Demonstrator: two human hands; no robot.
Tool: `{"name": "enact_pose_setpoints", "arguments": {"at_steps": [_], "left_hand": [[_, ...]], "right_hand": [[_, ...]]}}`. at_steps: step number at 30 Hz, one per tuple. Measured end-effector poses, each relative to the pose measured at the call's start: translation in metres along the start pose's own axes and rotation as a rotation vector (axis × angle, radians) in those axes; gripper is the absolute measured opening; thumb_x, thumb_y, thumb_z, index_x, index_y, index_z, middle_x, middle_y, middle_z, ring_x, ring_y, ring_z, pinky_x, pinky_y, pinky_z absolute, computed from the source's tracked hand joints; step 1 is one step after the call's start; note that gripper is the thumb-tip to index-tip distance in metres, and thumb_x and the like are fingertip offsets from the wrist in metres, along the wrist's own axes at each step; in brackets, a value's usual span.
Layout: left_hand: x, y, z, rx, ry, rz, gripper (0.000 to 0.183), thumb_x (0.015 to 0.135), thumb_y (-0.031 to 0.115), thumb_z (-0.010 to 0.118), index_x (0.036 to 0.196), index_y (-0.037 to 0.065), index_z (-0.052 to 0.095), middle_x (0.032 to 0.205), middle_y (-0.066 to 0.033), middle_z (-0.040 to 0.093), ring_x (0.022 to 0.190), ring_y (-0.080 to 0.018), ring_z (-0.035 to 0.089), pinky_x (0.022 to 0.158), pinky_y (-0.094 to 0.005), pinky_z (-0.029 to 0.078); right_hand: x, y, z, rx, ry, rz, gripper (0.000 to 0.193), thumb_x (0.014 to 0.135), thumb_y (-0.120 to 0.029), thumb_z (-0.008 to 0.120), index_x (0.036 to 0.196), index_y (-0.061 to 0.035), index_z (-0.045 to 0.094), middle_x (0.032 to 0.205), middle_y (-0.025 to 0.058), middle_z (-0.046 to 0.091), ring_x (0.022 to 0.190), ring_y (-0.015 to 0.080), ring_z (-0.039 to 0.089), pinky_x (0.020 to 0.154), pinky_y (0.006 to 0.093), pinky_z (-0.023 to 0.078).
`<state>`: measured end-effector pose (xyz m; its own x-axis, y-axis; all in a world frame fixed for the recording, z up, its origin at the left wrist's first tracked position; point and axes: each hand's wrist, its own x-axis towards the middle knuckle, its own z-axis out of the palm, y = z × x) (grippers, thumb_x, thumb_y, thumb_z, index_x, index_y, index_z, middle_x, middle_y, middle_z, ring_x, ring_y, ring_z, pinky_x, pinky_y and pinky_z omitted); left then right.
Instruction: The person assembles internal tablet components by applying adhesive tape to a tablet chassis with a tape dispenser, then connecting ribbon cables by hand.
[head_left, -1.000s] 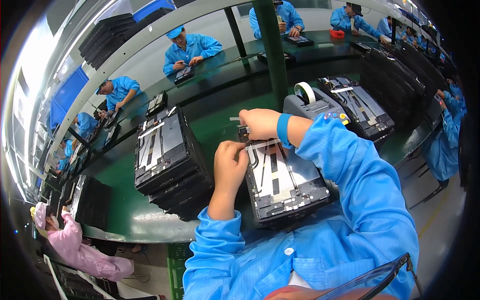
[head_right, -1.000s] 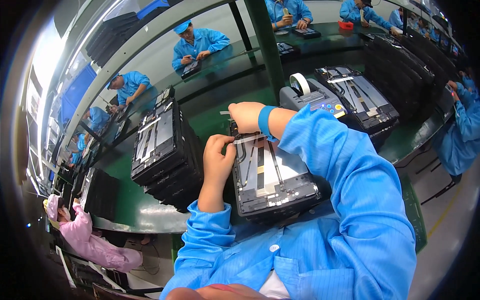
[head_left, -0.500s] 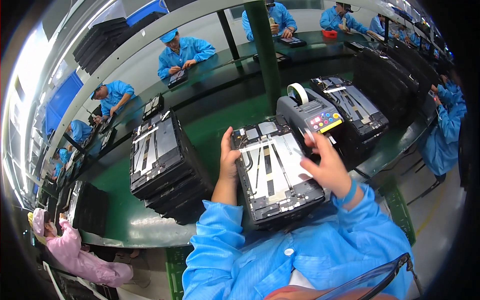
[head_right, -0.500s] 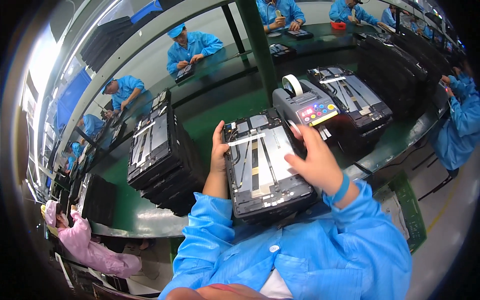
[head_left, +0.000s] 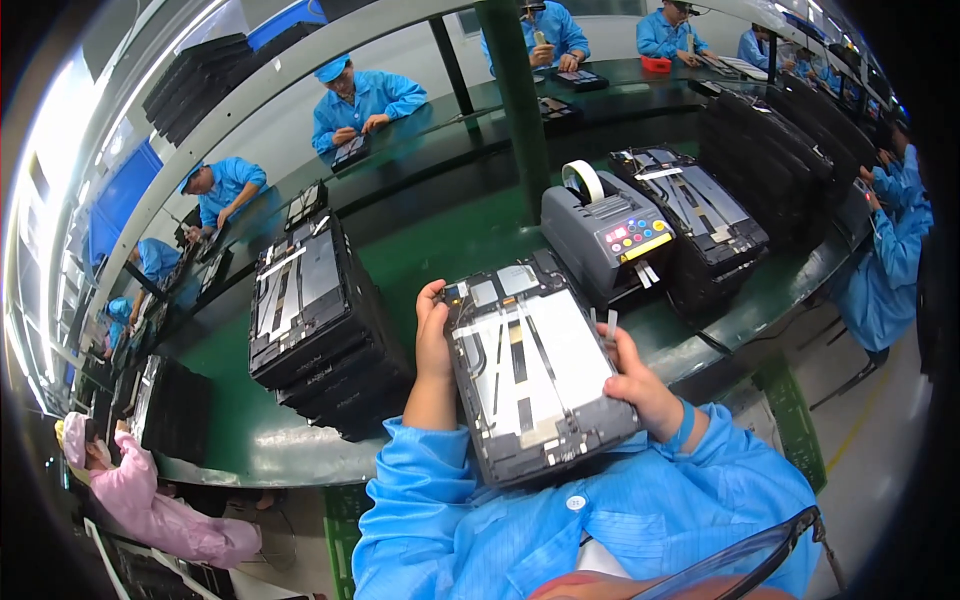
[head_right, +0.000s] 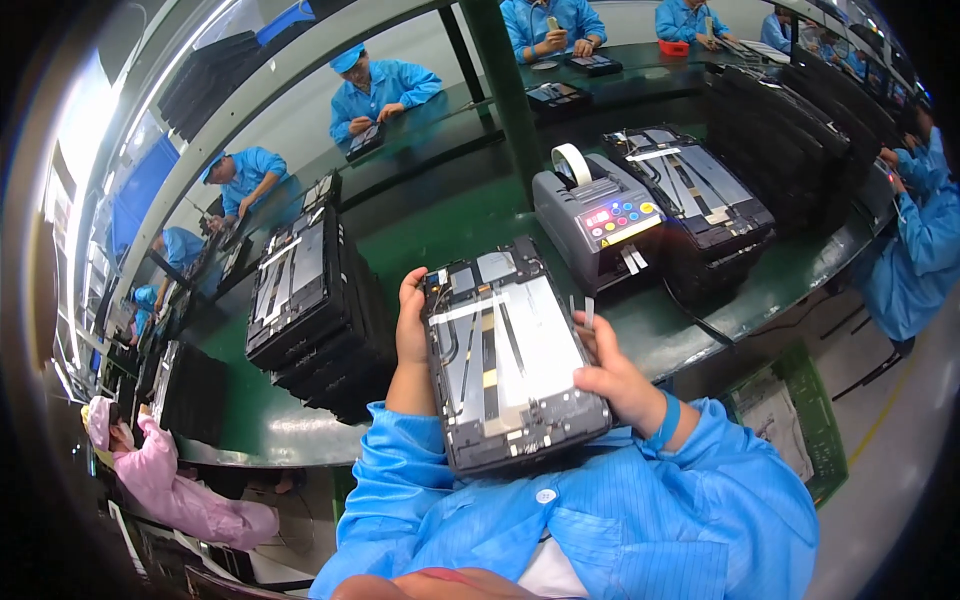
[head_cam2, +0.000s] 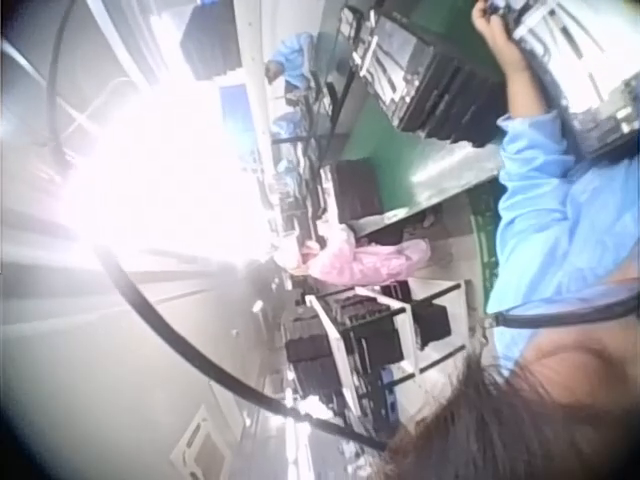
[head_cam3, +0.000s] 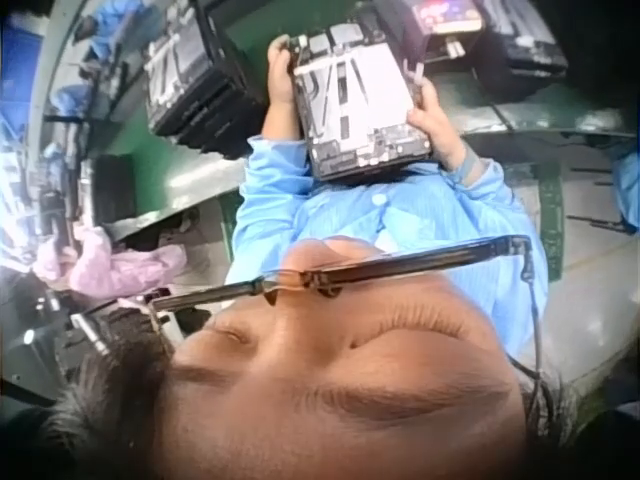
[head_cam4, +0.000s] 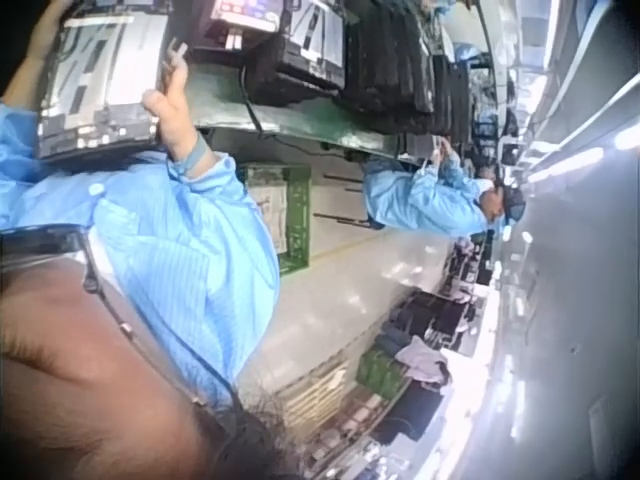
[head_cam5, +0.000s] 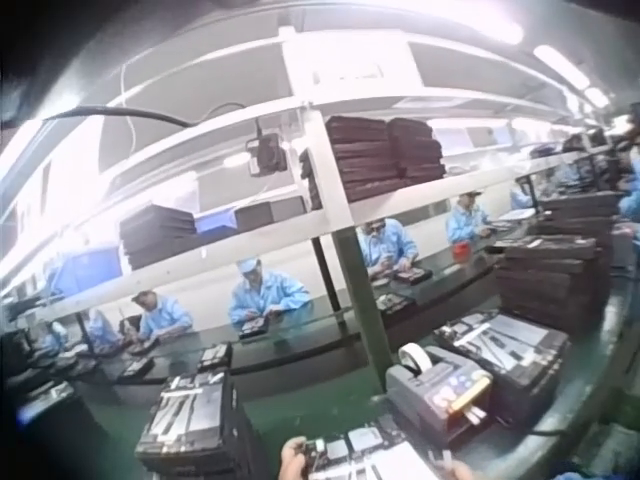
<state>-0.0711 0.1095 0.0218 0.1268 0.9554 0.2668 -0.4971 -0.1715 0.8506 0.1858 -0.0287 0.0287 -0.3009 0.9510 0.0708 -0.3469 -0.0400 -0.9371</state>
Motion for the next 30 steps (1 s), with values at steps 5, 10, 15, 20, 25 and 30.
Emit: {"name": "enact_pose_setpoints", "arguments": {"at_steps": [5, 10, 15, 20, 25, 30], "left_hand": [[-0.022, 0.013, 0.008, 0.021, -0.002, 0.000, 0.040, 0.090, 0.017, 0.039, 0.127, 0.003, 0.036, 0.117, -0.0135, 0.050, 0.105, -0.0198, 0.053, 0.093, -0.0314, 0.043], [-0.038, 0.020, 0.004, 0.180, 0.151, 0.117, 0.045, 0.094, 0.016, 0.036, 0.136, 0.000, 0.034, 0.124, -0.0136, 0.048, 0.117, -0.0212, 0.045, 0.102, -0.0326, 0.034], [-0.062, 0.061, 0.038, 1.011, 0.108, 0.429, 0.025, 0.076, 0.003, 0.057, 0.099, -0.003, 0.061, 0.103, -0.0159, 0.059, 0.100, -0.0277, 0.057, 0.089, -0.0344, 0.043], [-0.067, 0.063, 0.043, 1.199, 0.167, 0.538, 0.019, 0.071, 0.005, 0.060, 0.089, -0.002, 0.063, 0.092, -0.0149, 0.061, 0.087, -0.0297, 0.059, 0.077, -0.0361, 0.047], [-0.071, 0.062, 0.042, 1.240, 0.131, 0.483, 0.021, 0.070, 0.007, 0.061, 0.089, -0.001, 0.065, 0.093, -0.0141, 0.061, 0.082, -0.0297, 0.058, 0.071, -0.0349, 0.047], [-0.072, 0.064, 0.039, 1.261, 0.083, 0.468, 0.021, 0.071, 0.006, 0.060, 0.090, -0.002, 0.065, 0.094, -0.0146, 0.060, 0.082, -0.0305, 0.058, 0.073, -0.0365, 0.048]], "right_hand": [[-0.013, 0.000, 0.002, -0.043, -0.019, -0.002, 0.093, 0.077, -0.031, 0.066, 0.144, -0.0073, 0.005, 0.142, 0.0230, 0.022, 0.135, 0.0318, 0.021, 0.110, 0.0412, 0.017], [0.015, -0.038, -0.004, -0.583, 0.110, -0.438, 0.071, 0.077, -0.020, 0.068, 0.137, -0.0059, 0.031, 0.135, 0.0167, 0.039, 0.127, 0.0283, 0.039, 0.104, 0.0364, 0.031], [0.076, -0.093, 0.043, -0.980, -0.182, -0.516, 0.045, 0.075, -0.005, 0.064, 0.118, -0.0013, 0.050, 0.106, 0.0123, 0.057, 0.099, 0.0229, 0.058, 0.086, 0.0332, 0.046], [0.139, -0.081, 0.081, -1.124, -0.376, -0.315, 0.043, 0.079, -0.004, 0.061, 0.120, -0.0066, 0.047, 0.091, 0.0126, 0.062, 0.081, 0.0288, 0.063, 0.071, 0.0374, 0.050], [0.160, -0.069, 0.085, -1.200, -0.440, -0.269, 0.041, 0.080, -0.003, 0.058, 0.119, -0.0067, 0.048, 0.081, 0.0127, 0.062, 0.080, 0.0320, 0.062, 0.069, 0.0416, 0.048], [0.168, -0.061, 0.085, -1.243, -0.443, -0.371, 0.039, 0.080, -0.003, 0.056, 0.118, -0.0051, 0.049, 0.078, 0.0120, 0.063, 0.076, 0.0320, 0.062, 0.068, 0.0410, 0.048]]}}
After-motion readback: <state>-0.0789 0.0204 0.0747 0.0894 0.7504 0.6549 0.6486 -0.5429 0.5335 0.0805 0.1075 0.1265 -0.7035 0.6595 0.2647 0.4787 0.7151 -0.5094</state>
